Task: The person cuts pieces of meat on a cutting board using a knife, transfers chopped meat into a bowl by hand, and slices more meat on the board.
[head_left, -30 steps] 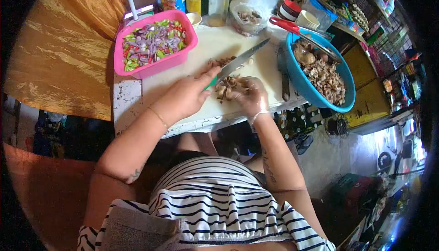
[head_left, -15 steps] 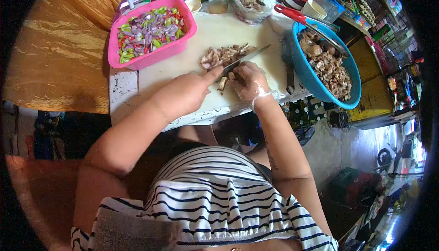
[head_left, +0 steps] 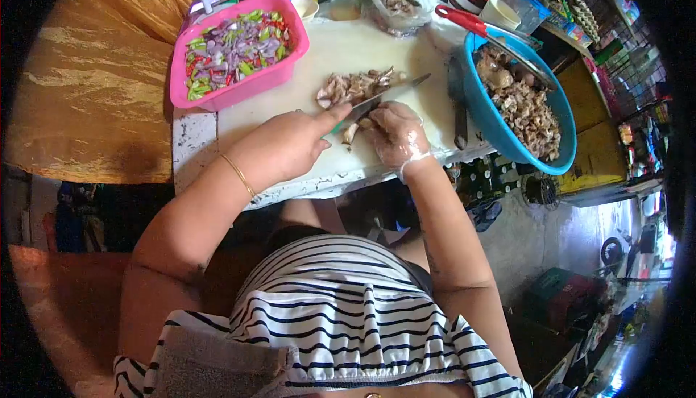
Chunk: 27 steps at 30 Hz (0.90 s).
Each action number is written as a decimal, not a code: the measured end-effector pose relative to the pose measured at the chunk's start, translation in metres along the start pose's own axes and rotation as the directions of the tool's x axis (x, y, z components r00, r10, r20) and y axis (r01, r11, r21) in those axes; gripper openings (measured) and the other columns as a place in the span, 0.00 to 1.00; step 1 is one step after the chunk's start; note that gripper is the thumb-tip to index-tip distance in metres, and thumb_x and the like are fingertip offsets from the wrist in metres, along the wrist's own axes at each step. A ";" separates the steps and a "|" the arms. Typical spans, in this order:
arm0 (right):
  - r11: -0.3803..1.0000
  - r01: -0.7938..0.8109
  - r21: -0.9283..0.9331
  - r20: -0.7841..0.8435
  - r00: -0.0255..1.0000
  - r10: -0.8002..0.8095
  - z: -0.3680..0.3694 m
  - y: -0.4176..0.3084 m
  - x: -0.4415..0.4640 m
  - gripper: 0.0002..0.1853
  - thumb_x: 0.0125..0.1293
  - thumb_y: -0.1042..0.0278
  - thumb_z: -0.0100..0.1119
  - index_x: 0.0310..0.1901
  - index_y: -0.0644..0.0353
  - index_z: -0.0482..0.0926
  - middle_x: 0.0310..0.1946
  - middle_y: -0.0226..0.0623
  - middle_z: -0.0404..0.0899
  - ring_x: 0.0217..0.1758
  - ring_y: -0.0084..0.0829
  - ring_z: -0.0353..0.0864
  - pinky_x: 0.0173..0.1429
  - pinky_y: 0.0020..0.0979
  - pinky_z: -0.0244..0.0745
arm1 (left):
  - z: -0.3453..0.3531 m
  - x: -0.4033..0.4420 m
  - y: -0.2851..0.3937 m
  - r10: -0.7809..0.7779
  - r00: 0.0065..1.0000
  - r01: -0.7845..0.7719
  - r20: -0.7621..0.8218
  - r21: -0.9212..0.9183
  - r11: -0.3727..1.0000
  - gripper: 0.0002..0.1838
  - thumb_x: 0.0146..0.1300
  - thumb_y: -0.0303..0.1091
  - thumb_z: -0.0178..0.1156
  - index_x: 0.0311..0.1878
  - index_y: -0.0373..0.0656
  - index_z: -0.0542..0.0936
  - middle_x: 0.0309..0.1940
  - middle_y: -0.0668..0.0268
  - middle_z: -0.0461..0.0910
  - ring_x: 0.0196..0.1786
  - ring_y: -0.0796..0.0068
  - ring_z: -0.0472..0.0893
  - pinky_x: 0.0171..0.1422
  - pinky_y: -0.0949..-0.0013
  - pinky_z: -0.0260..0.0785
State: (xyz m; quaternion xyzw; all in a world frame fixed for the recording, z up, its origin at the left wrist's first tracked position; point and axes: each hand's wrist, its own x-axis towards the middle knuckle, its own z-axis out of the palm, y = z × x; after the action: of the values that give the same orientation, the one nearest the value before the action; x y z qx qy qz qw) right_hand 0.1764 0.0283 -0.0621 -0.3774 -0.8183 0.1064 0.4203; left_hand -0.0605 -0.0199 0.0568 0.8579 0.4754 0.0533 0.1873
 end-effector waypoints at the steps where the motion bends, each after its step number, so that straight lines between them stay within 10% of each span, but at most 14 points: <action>1: 1.000 -0.026 0.014 0.005 1.000 0.026 -0.001 -0.001 -0.003 0.08 0.59 0.74 0.69 0.40 0.63 0.84 0.40 0.50 0.83 0.44 0.53 0.83 0.49 0.47 0.79 | 0.011 0.004 -0.008 0.053 0.997 -0.052 -0.059 0.011 0.999 0.36 0.70 0.33 0.60 0.79 0.58 0.62 0.37 0.40 0.82 0.42 0.38 0.83 0.51 0.45 0.75; 7: 0.997 -0.017 -0.070 -0.027 1.000 0.015 0.001 0.005 -0.006 0.10 0.58 0.74 0.69 0.42 0.60 0.86 0.42 0.47 0.84 0.46 0.52 0.83 0.53 0.45 0.79 | 0.017 0.041 0.014 -0.150 0.985 0.155 0.086 -0.051 0.987 0.33 0.70 0.31 0.59 0.78 0.46 0.64 0.50 0.39 0.82 0.52 0.40 0.83 0.60 0.49 0.74; 10: 0.996 0.015 -0.092 -0.037 0.999 -0.018 -0.008 -0.003 -0.003 0.12 0.57 0.75 0.69 0.44 0.58 0.88 0.44 0.45 0.85 0.48 0.51 0.84 0.55 0.43 0.80 | 0.035 0.041 -0.019 -0.009 0.987 -0.036 -0.158 -0.281 0.959 0.35 0.69 0.33 0.61 0.78 0.46 0.64 0.59 0.39 0.79 0.61 0.43 0.80 0.67 0.54 0.72; 12: 0.989 -0.142 -0.038 -0.087 0.987 0.139 -0.003 0.006 -0.007 0.12 0.56 0.74 0.69 0.44 0.55 0.88 0.44 0.46 0.86 0.49 0.50 0.84 0.56 0.44 0.80 | 0.039 0.035 -0.024 0.018 0.925 -0.146 -0.381 -0.309 0.940 0.35 0.72 0.33 0.62 0.80 0.55 0.63 0.55 0.49 0.84 0.30 0.64 0.82 0.39 0.59 0.77; 16: 0.923 -0.376 -0.082 -0.104 0.924 0.368 0.002 0.003 -0.016 0.16 0.54 0.66 0.74 0.45 0.57 0.85 0.45 0.50 0.83 0.50 0.54 0.82 0.58 0.47 0.78 | 0.041 0.007 -0.023 -0.143 0.916 -0.062 -0.375 -0.484 0.873 0.36 0.72 0.28 0.60 0.81 0.55 0.62 0.56 0.58 0.83 0.26 0.78 0.74 0.32 0.70 0.73; 20: 0.891 -0.392 -0.228 -0.157 0.918 0.363 0.024 -0.050 -0.003 0.34 0.51 0.55 0.79 0.57 0.62 0.77 0.50 0.56 0.79 0.55 0.58 0.78 0.62 0.49 0.75 | 0.037 -0.011 -0.025 -0.171 0.937 0.029 -0.305 -0.420 0.907 0.37 0.71 0.27 0.60 0.81 0.54 0.61 0.62 0.50 0.80 0.44 0.61 0.84 0.51 0.62 0.77; 24: 0.904 -0.373 -0.209 -0.123 0.927 0.354 0.033 -0.060 0.002 0.25 0.54 0.69 0.71 0.54 0.61 0.77 0.49 0.56 0.78 0.52 0.60 0.78 0.59 0.49 0.76 | 0.022 -0.023 -0.014 -0.242 0.955 0.145 -0.169 -0.444 0.884 0.37 0.70 0.27 0.60 0.81 0.50 0.60 0.68 0.44 0.75 0.68 0.48 0.77 0.72 0.57 0.67; 27: 0.937 -0.307 -0.167 -0.202 0.941 0.272 0.034 -0.048 0.001 0.24 0.54 0.76 0.65 0.55 0.60 0.77 0.51 0.55 0.78 0.53 0.59 0.78 0.60 0.49 0.77 | 0.030 -0.027 -0.024 -0.158 0.933 0.009 -0.323 -0.419 0.908 0.37 0.70 0.26 0.60 0.81 0.47 0.60 0.69 0.46 0.74 0.69 0.50 0.77 0.72 0.59 0.67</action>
State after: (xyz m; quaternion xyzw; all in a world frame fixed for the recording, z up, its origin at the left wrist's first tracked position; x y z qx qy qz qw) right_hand 0.1241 0.0005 -0.0594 -0.5416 -0.7196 0.0524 0.4314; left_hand -0.0860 -0.0394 0.0226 0.7545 0.5160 0.2952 0.2780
